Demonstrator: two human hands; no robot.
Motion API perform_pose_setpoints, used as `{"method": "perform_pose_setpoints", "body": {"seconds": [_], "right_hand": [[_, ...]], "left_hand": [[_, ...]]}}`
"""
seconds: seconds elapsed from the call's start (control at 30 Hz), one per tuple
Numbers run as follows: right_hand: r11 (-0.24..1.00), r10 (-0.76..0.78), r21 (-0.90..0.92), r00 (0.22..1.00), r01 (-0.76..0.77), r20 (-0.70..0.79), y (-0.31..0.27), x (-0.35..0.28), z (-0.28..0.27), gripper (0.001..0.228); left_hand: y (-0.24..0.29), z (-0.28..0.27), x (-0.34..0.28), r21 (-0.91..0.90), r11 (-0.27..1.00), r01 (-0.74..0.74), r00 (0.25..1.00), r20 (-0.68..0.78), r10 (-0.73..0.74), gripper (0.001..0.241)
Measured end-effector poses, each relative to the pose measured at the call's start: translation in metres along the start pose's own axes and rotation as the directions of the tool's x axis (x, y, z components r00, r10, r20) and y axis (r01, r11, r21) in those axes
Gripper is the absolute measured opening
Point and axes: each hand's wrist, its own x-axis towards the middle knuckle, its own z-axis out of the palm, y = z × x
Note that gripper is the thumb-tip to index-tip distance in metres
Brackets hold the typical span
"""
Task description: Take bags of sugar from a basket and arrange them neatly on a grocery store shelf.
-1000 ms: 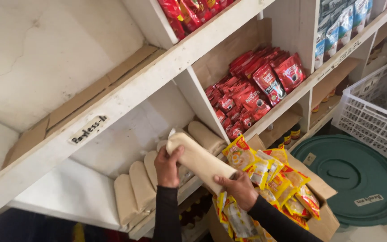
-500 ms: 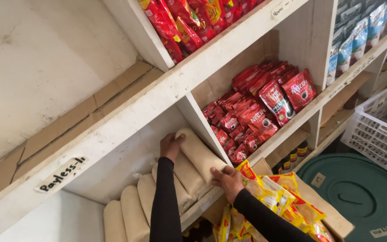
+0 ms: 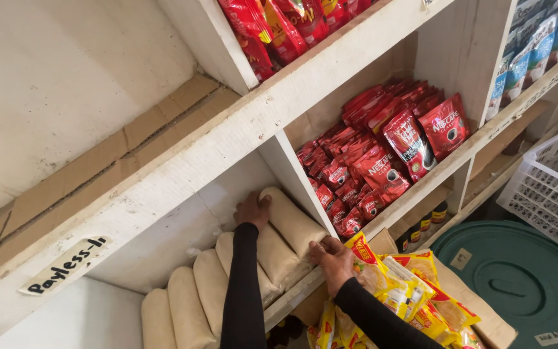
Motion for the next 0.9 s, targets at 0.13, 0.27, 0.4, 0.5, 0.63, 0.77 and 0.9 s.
{"method": "perform_pose_setpoints", "body": {"seconds": [0.13,0.27,0.4,0.5,0.63,0.77,0.9], "right_hand": [[0.997,-0.060,0.051,0.997,0.063,-0.051,-0.006,-0.010,0.009,0.024],[0.986,-0.025,0.165,1.000,0.024,0.005,-0.007,-0.013,0.008,0.026],[0.989,0.114,0.102,0.993,-0.110,-0.033,-0.016,-0.011,0.010,0.038],[0.978,0.204,0.052,0.978,-0.202,-0.039,-0.022,-0.010,0.009,0.039],[0.966,0.257,0.022,0.965,-0.256,-0.053,-0.014,-0.001,0.004,0.037],[0.966,0.256,-0.012,0.964,-0.257,-0.075,-0.012,0.000,0.007,0.036],[0.974,0.224,0.022,0.974,-0.224,-0.035,-0.011,-0.002,0.003,0.034]], "left_hand": [[0.000,0.002,-0.007,0.262,0.964,0.046,0.998,0.036,-0.058,0.051],[0.030,-0.010,-0.030,0.519,0.855,0.011,0.999,0.027,-0.029,0.051],[0.055,-0.002,-0.046,0.398,0.915,-0.069,0.998,0.024,0.065,0.059],[0.047,0.027,-0.038,0.457,0.864,-0.210,0.977,0.062,0.205,0.061],[0.055,0.034,-0.049,0.403,0.887,-0.225,0.974,0.075,0.213,0.058],[0.047,0.042,-0.047,0.420,0.881,-0.218,0.975,0.048,0.218,0.063],[0.060,0.029,-0.056,0.419,0.891,-0.172,0.985,0.084,0.150,0.064]]}}
